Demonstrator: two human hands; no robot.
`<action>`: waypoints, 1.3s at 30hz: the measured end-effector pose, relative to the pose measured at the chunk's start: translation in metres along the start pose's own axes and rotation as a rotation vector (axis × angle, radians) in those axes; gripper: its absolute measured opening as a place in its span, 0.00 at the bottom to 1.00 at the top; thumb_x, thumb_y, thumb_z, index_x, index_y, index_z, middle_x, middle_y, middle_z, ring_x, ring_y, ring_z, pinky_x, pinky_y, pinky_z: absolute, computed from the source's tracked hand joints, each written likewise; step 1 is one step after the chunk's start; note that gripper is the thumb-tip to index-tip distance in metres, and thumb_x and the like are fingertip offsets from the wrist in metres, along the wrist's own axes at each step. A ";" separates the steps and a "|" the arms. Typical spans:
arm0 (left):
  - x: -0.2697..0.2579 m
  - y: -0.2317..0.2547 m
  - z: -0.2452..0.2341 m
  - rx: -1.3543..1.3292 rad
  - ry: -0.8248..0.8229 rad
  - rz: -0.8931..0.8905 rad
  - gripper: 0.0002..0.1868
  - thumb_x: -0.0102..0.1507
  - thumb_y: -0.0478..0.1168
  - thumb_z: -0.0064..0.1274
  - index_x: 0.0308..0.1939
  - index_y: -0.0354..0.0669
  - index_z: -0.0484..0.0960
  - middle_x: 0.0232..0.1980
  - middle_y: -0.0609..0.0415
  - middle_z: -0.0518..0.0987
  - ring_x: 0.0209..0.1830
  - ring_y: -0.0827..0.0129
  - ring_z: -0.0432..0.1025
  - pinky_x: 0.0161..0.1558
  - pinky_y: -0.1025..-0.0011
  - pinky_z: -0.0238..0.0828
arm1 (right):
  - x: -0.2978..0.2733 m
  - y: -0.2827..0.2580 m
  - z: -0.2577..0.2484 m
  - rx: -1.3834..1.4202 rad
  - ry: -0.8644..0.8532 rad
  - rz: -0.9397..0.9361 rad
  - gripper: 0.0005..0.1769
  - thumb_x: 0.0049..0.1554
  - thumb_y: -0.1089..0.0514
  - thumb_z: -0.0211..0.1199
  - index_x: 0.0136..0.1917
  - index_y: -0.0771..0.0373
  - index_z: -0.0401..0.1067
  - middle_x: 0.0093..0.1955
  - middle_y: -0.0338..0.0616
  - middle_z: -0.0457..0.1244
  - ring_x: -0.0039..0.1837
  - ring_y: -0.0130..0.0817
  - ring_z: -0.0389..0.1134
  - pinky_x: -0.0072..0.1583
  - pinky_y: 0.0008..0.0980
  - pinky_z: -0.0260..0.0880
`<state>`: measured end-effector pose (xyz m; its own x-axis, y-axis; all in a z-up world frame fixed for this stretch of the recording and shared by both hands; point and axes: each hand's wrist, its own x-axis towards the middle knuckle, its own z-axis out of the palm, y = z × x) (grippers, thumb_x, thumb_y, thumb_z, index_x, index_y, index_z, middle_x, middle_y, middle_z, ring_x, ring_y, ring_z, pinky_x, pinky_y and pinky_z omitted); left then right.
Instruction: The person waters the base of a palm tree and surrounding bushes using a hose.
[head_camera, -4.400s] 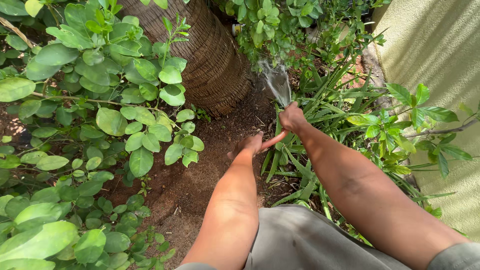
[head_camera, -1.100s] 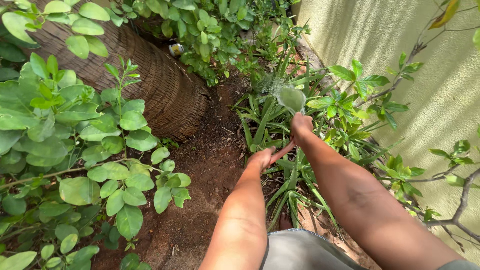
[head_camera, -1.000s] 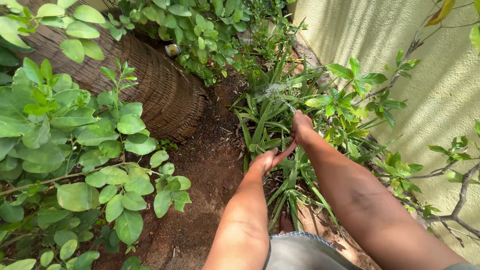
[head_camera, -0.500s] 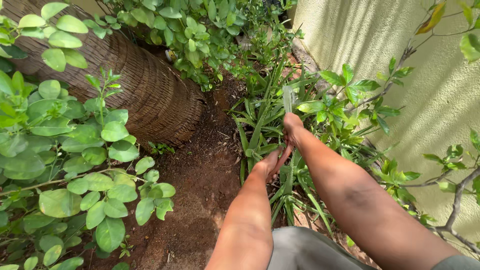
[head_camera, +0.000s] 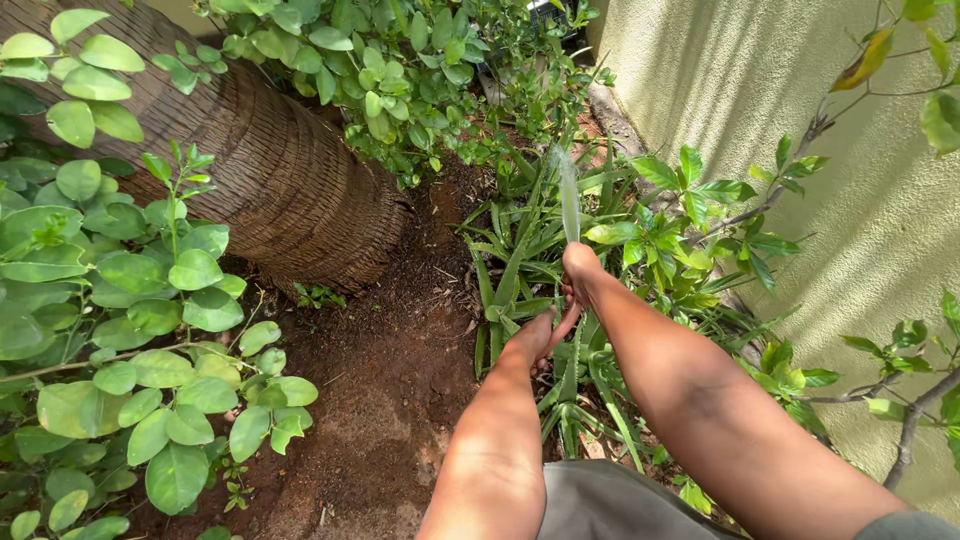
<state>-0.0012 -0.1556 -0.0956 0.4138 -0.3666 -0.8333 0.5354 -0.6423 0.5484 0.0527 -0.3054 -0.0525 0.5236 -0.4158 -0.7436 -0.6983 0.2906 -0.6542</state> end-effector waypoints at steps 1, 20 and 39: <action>0.001 0.000 0.002 -0.033 0.007 0.002 0.43 0.69 0.73 0.21 0.63 0.40 0.71 0.27 0.57 0.64 0.17 0.73 0.55 0.21 0.69 0.52 | 0.001 -0.001 -0.003 -0.008 0.004 -0.004 0.17 0.61 0.49 0.34 0.53 0.58 0.60 0.27 0.41 0.48 0.27 0.34 0.49 0.33 0.43 0.51; -0.008 -0.014 0.003 0.195 -0.052 0.071 0.42 0.68 0.73 0.13 0.39 0.41 0.72 0.26 0.56 0.62 0.21 0.70 0.56 0.29 0.66 0.58 | 0.021 0.040 -0.010 -0.085 0.140 -0.097 0.14 0.57 0.55 0.43 0.42 0.68 0.65 0.25 0.50 0.51 0.23 0.43 0.51 0.27 0.50 0.51; -0.014 -0.006 -0.003 0.065 -0.085 0.031 0.43 0.65 0.78 0.16 0.45 0.49 0.76 0.21 0.59 0.61 0.18 0.71 0.56 0.23 0.67 0.53 | 0.029 0.032 -0.016 -0.306 0.168 -0.207 0.18 0.58 0.60 0.44 0.37 0.74 0.69 0.25 0.59 0.59 0.24 0.51 0.62 0.28 0.52 0.61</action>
<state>-0.0080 -0.1450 -0.0867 0.3635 -0.4409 -0.8206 0.4738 -0.6709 0.5704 0.0378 -0.3214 -0.0930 0.5990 -0.5812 -0.5509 -0.7127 -0.0732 -0.6976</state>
